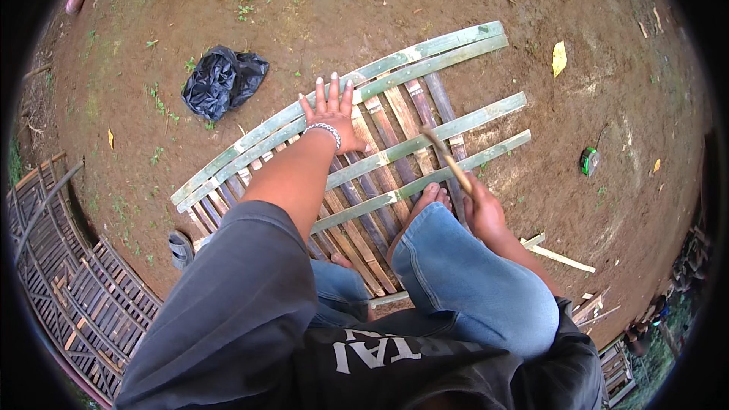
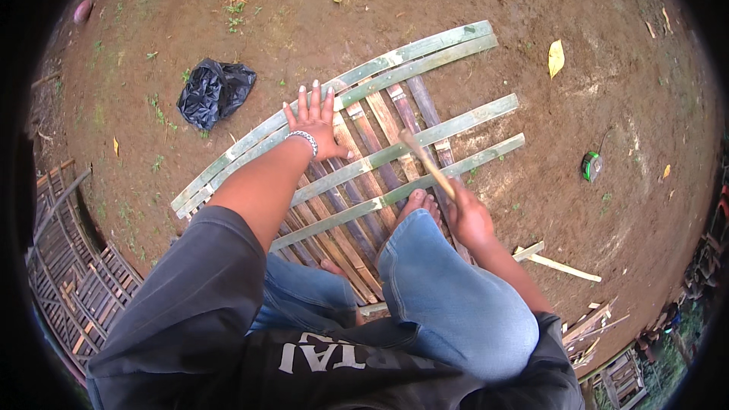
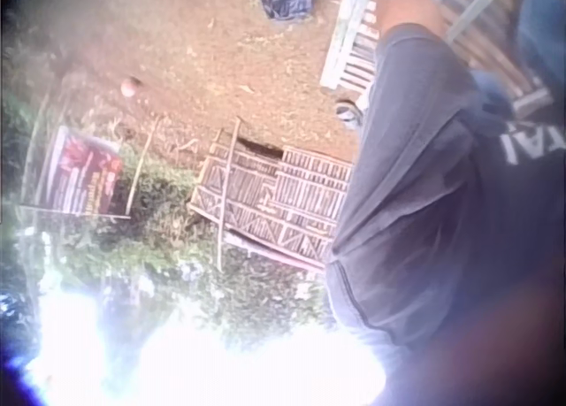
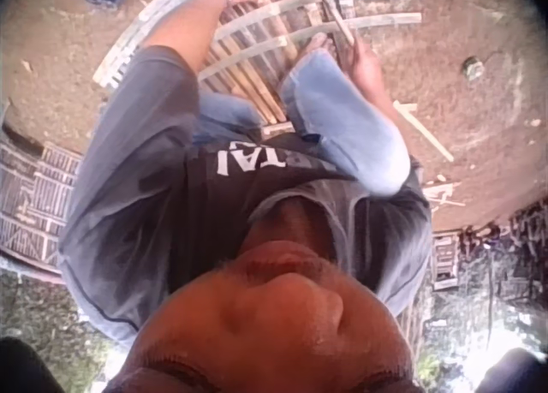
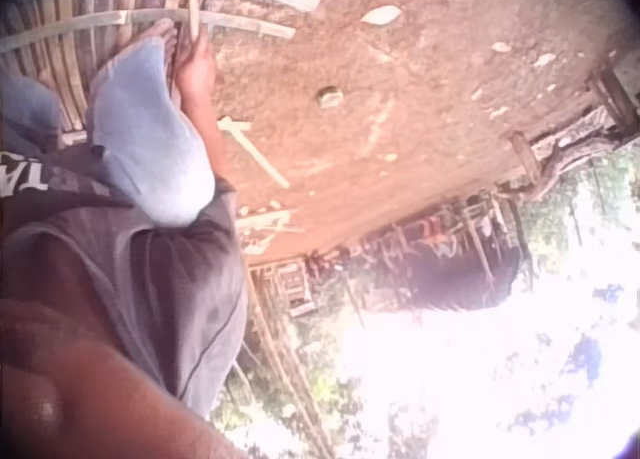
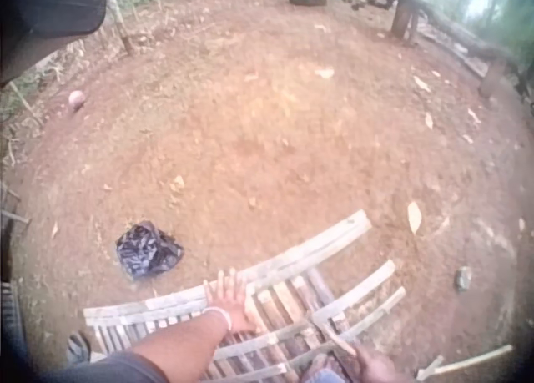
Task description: The person sits on the ground and weaves thin bamboo strips into a larger bamboo frame. They use a wooden mallet to hammer the strips into place, securing them to the frame. The person occasionally reaches into a black plastic bag to retrieve more bamboo strips.
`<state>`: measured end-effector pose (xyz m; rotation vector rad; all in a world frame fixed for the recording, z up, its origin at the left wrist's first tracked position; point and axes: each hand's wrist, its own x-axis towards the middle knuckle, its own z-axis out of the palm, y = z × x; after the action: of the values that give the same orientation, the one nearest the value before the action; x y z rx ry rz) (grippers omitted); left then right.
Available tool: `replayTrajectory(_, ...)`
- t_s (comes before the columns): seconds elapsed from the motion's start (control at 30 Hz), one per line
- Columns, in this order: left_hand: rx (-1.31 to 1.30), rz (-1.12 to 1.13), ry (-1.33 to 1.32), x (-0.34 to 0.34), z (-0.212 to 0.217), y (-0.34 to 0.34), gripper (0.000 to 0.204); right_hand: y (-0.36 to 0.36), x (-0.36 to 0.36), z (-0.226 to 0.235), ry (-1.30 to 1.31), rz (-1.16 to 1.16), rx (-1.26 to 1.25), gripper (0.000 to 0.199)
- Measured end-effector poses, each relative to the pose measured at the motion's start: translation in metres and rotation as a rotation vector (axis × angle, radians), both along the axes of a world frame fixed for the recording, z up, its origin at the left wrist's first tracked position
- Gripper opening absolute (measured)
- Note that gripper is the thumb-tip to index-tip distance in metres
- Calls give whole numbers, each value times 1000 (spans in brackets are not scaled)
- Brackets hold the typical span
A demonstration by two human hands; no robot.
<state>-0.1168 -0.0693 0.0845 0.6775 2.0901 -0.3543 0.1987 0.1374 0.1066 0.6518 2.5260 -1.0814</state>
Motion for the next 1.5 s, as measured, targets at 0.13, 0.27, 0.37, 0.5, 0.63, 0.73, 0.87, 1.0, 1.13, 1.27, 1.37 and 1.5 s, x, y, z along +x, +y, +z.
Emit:
replayTrajectory(0.13, 31, 2, 4, 2, -1, 2, 148, 2, 11, -1, 106, 8, 62, 45)
replayTrajectory(0.27, 28, -1, -9, 3, 2, 0, 147, 13, 5, -2, -314, 71, 91, 43)
replayTrajectory(0.37, 10, -4, -18, 1, 2, -1, 149, 17, 18, -13, -128, -14, 64, 48)
replayTrajectory(0.5, 370, 82, 86, 4, -8, -33, 118, 14, 28, -6, -92, -90, -10, 48)
replayTrajectory(0.63, 919, 251, 455, -6, -5, -86, 51, 5, 22, 1, -172, -180, -62, 45)
replayTrajectory(0.73, 1126, 356, 921, -33, -5, -120, 29, 4, 21, -1, -210, -197, -96, 44)
replayTrajectory(0.87, 969, 939, 1125, -126, -26, -167, 16, 8, 20, -2, -191, -219, -161, 44)
replayTrajectory(1.0, 441, 761, 715, -177, -47, -197, 26, 13, 25, -1, -191, -255, -166, 47)
replayTrajectory(1.13, 170, 671, 703, -168, -45, -166, 32, 15, 33, -11, -102, -276, -142, 49)
replayTrajectory(1.27, 183, 669, 723, -159, -45, -172, 33, 14, 16, 5, -190, -260, -148, 50)
replayTrajectory(1.37, 175, 621, 762, -153, -39, -176, 32, 13, 6, 7, -201, -242, -110, 51)
replayTrajectory(1.5, 400, 875, 850, -142, -23, -171, 28, 7, -7, 13, -209, -272, -141, 51)
